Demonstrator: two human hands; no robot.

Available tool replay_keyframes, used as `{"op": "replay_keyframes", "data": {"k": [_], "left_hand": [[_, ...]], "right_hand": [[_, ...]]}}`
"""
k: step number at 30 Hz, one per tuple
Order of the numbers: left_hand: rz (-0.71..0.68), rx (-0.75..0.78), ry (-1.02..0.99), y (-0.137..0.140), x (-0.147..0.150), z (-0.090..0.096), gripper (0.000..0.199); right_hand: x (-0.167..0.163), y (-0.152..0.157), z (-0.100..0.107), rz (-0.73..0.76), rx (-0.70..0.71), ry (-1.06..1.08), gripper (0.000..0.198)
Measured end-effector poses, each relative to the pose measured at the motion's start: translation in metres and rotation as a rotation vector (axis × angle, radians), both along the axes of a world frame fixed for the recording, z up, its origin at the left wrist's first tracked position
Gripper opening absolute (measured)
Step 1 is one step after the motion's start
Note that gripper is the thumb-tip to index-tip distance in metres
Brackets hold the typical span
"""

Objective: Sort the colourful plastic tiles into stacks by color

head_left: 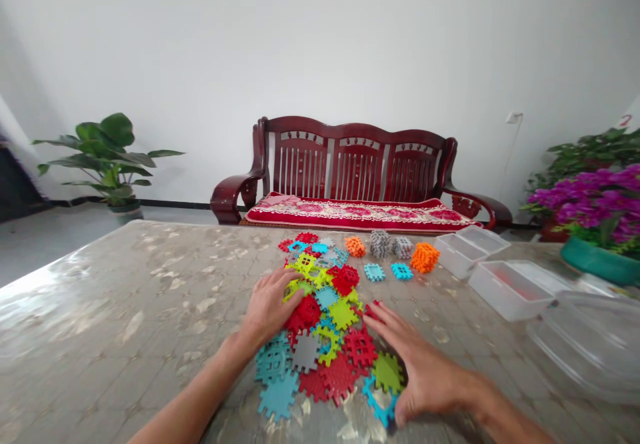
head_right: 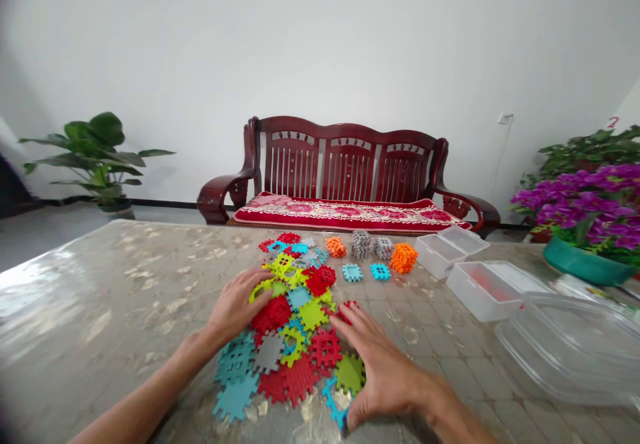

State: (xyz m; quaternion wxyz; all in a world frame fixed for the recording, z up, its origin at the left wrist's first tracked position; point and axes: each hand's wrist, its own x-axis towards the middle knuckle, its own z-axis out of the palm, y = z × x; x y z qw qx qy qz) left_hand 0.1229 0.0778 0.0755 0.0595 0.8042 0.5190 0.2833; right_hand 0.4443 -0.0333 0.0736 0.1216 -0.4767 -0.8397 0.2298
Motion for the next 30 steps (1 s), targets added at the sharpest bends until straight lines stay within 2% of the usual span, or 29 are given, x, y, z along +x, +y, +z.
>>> {"op": "replay_keyframes", "data": {"k": [2,4,7,9,15,20,26,30], "left_hand": [[-0.106,-0.023,0.074,-0.024,0.020,0.010,0.044],[-0.205,-0.088,0.166,-0.049,0.037,0.014,0.066],[-0.348,-0.184,0.315,-0.077,0.052,0.006,0.097],[-0.381,-0.198,0.365,-0.085,0.052,-0.004,0.102],[-0.265,-0.027,0.356,-0.076,0.028,-0.028,0.075],[-0.242,0.111,0.337,-0.060,0.013,-0.038,0.067],[-0.262,0.171,0.368,-0.040,0.002,-0.033,0.053],[-0.264,0.210,0.341,-0.032,-0.006,-0.022,0.054]], "right_hand": [[0.002,-0.009,-0.005,-0.035,-0.026,-0.061,0.126],[0.001,-0.008,-0.008,-0.063,-0.057,-0.108,0.126],[-0.006,0.004,-0.009,-0.086,-0.098,-0.138,0.128],[-0.013,0.014,-0.010,-0.093,-0.100,-0.140,0.127],[-0.029,0.033,-0.014,-0.060,0.002,-0.054,0.113],[-0.041,0.045,-0.016,-0.013,0.148,0.079,0.092],[-0.048,0.056,-0.020,-0.023,0.241,0.158,0.069],[-0.042,0.062,-0.029,-0.170,0.369,0.185,0.060]]}}
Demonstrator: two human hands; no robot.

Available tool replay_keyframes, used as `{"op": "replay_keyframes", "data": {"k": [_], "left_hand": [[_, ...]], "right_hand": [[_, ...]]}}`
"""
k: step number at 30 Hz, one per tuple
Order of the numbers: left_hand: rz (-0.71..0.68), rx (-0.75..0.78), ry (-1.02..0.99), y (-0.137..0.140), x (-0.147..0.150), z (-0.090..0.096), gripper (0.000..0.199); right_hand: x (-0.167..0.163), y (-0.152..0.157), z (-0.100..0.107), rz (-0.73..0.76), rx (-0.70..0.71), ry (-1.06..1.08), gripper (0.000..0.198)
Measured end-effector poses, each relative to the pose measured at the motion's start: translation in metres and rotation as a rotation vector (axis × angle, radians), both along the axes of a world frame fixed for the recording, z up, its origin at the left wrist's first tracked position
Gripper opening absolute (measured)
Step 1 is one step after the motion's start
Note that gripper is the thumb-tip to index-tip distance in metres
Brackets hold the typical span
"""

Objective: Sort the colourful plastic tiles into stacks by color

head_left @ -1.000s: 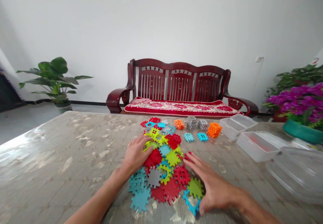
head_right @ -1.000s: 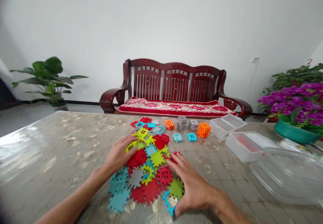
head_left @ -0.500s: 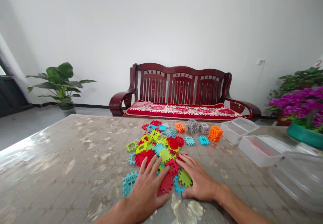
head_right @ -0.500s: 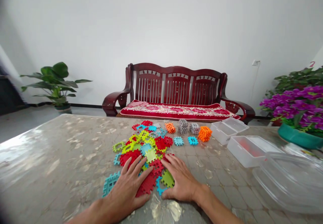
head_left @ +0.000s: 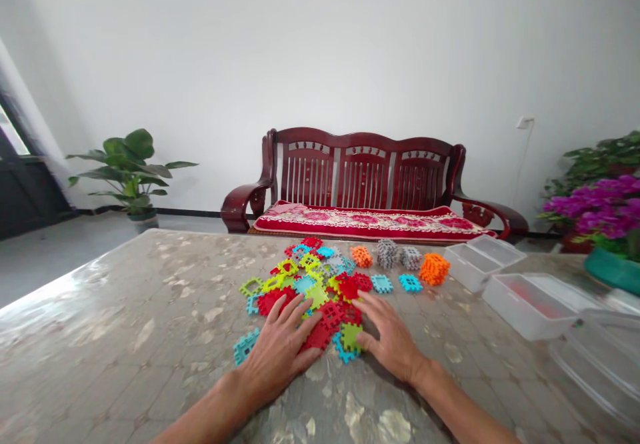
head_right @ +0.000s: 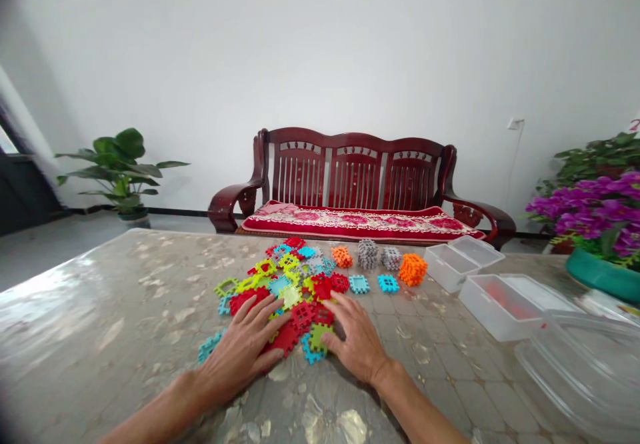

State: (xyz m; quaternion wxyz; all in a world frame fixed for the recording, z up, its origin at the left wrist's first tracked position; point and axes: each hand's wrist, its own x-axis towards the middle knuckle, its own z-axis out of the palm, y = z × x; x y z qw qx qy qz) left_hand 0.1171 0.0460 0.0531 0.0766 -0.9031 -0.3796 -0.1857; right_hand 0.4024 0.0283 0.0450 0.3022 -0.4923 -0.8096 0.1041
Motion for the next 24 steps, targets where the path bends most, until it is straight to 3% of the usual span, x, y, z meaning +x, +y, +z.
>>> {"op": "replay_keyframes", "data": {"k": [5,9,13,16,24], "left_hand": [[0.238,0.004,-0.124,0.019,-0.020,0.014,0.039],[0.560,-0.128,-0.215,0.039,-0.053,0.016,0.040],[0.823,-0.247,-0.306,0.049,-0.083,0.007,0.048],[0.873,-0.294,-0.341,0.053,-0.092,0.002,0.048],[0.817,-0.283,-0.288,0.060,-0.088,-0.004,0.046]], "right_hand": [[0.002,0.010,-0.013,-0.185,0.018,-0.037,0.058],[0.000,0.012,-0.016,-0.151,-0.016,-0.020,0.053],[0.002,0.012,-0.014,-0.186,0.056,0.104,0.044],[0.003,0.013,-0.014,-0.200,0.117,0.147,0.040],[-0.001,0.011,-0.011,-0.176,0.159,0.107,0.037]]}}
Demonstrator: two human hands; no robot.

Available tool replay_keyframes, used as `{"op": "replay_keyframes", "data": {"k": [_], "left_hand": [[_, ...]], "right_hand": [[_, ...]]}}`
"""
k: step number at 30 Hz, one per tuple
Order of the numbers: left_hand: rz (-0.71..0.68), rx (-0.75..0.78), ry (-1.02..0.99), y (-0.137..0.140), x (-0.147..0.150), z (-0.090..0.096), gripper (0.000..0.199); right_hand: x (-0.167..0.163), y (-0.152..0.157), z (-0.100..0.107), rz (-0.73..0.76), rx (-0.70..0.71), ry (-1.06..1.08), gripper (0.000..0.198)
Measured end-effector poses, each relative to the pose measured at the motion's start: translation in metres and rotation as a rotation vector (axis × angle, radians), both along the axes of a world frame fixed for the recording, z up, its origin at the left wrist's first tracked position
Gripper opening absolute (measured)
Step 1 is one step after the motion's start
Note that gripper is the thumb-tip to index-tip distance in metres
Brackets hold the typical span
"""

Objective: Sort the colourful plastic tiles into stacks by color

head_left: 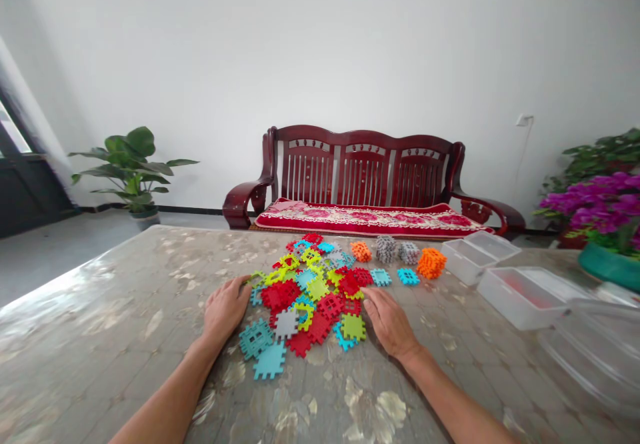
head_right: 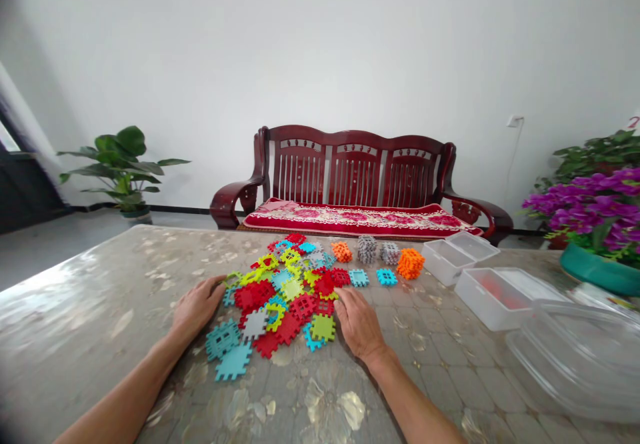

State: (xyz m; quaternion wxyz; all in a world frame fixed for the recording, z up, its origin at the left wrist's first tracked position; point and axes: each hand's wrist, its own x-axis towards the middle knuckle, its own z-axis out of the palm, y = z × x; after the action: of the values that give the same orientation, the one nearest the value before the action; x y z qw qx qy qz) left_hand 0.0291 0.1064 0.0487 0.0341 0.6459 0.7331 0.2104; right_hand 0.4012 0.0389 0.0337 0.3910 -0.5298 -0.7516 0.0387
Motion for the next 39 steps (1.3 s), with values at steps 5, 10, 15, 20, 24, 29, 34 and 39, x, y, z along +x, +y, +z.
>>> {"op": "replay_keyframes", "data": {"k": [5,10,15,20,24,29,34,39], "left_hand": [[-0.047,-0.008,0.026,0.000,-0.002,-0.003,0.047],[-0.054,0.008,0.064,0.001,0.000,-0.006,0.042],[-0.063,0.025,0.077,0.002,0.000,-0.008,0.042],[-0.081,0.017,0.034,0.003,-0.002,-0.009,0.042],[-0.023,-0.056,-0.089,0.012,-0.005,0.000,0.048],[-0.060,-0.076,-0.085,0.048,0.013,0.030,0.048],[-0.138,-0.098,-0.082,0.109,0.067,0.053,0.046],[-0.122,-0.116,-0.028,0.158,0.115,0.056,0.049]], "right_hand": [[-0.001,-0.001,0.002,0.014,0.009,-0.004,0.036],[-0.001,-0.002,0.003,0.030,0.012,0.000,0.037],[-0.001,-0.002,0.003,0.033,-0.008,0.016,0.037],[0.001,-0.001,0.002,0.025,-0.011,0.035,0.037],[0.000,-0.001,0.002,0.057,-0.006,0.028,0.035],[-0.001,-0.003,0.002,0.070,0.000,0.021,0.035],[-0.001,-0.004,0.001,0.058,0.026,0.021,0.032],[-0.001,-0.005,0.000,0.054,0.058,0.017,0.031]]}}
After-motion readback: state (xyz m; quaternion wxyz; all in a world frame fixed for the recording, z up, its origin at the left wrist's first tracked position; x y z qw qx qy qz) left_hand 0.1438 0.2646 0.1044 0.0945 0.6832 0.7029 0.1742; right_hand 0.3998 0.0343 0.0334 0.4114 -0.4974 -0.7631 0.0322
